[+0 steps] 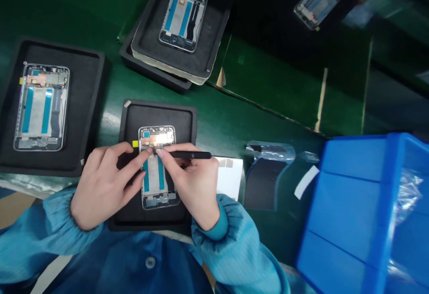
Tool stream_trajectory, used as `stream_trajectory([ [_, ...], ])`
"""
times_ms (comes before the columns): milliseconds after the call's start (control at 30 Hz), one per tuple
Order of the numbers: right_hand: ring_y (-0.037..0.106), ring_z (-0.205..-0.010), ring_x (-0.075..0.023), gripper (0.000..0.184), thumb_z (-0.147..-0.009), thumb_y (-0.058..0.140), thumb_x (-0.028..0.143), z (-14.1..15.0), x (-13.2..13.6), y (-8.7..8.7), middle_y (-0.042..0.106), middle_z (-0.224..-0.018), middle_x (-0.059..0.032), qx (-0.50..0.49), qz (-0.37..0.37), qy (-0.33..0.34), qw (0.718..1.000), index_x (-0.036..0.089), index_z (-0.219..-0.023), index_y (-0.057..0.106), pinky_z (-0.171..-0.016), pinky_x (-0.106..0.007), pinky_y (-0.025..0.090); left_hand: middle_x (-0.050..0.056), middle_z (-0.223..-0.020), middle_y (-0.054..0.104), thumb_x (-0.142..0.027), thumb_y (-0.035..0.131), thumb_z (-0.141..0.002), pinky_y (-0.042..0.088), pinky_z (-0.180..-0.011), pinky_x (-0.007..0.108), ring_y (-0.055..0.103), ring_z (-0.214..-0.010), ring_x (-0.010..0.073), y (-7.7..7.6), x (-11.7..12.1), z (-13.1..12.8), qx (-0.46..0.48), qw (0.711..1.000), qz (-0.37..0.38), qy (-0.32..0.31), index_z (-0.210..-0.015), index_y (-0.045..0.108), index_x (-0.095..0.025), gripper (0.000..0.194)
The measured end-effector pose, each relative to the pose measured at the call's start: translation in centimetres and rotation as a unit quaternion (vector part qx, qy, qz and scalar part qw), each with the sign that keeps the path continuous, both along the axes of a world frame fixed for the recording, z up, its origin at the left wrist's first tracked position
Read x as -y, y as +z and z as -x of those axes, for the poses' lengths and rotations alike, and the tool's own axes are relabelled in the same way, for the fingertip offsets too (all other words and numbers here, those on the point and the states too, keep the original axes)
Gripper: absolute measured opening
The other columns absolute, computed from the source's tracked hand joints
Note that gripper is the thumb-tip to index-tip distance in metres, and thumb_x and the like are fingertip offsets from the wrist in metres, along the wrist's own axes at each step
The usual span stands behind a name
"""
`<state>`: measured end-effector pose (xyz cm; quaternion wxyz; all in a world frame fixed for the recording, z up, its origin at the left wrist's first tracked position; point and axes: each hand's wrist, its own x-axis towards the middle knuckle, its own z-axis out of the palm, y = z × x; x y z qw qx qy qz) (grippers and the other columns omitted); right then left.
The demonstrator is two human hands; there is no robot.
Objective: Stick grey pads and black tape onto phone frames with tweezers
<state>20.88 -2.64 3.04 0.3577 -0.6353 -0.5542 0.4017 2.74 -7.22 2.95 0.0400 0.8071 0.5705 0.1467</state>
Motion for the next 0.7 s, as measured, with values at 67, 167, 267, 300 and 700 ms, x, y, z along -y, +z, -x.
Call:
stream_trajectory([
  [67,0.069,-0.053,-0.0147,0.013,-0.077,0.083,0.032,0.1,-0.1,0.1,0.076,-0.07,-0.0017,0.0,0.0,0.003,1.0,0.02,-0.08,0.077,-0.05,-0.024,0.057,0.012,-0.122,0.065,-0.03,0.059,-0.093,0.044,-0.077,0.044,0.055,-0.097,0.03,0.3,-0.1,0.0,-0.028,0.999,-0.004,-0.017,-0.134,0.062,-0.023,0.042],
  [167,0.071,-0.058,-0.0151,0.01,-0.079,0.082,0.029,-0.1,0.0,0.6,0.077,-0.073,-0.0015,0.003,-0.018,-0.016,1.0,0.021,-0.081,0.076,-0.053,-0.024,0.059,0.009,-0.132,0.065,-0.026,0.056,-0.095,0.043,-0.085,0.046,0.056,-0.108,0.0313,0.6,-0.3,-0.1,-0.058,0.997,-0.015,-0.047,-0.135,0.062,-0.018,0.041],
  [267,0.074,-0.066,-0.0168,0.008,-0.079,0.082,0.027,-0.6,0.5,1.4,0.078,-0.079,-0.0022,0.008,-0.049,-0.054,0.997,0.022,-0.081,0.076,-0.06,-0.026,0.063,0.008,-0.135,0.065,-0.023,0.05,-0.097,0.042,-0.093,0.047,0.057,-0.117,0.0309,0.7,-0.6,-0.2,-0.06,0.995,-0.013,-0.078,-0.133,0.062,-0.015,0.038],
  [300,0.074,-0.068,-0.0174,0.009,-0.078,0.082,0.027,-0.8,0.8,1.6,0.078,-0.08,-0.0022,0.008,-0.054,-0.06,0.997,0.022,-0.082,0.076,-0.062,-0.027,0.064,0.008,-0.135,0.065,-0.023,0.049,-0.097,0.042,-0.096,0.047,0.057,-0.118,0.0308,0.7,-0.7,-0.2,-0.06,0.995,-0.007,-0.085,-0.133,0.062,-0.014,0.038],
  [700,0.073,-0.066,-0.0169,0.011,-0.074,0.086,0.025,-5.7,5.9,2.6,0.077,-0.075,-0.0004,0.012,-0.056,-0.1,0.993,0.024,-0.08,0.077,-0.061,-0.025,0.06,0.011,-0.137,0.061,-0.03,0.056,-0.096,0.047,-0.098,0.05,0.058,-0.12,0.032,1.5,-1.8,1.6,-0.052,0.987,0.047,-0.141,-0.133,0.062,-0.022,0.039],
])
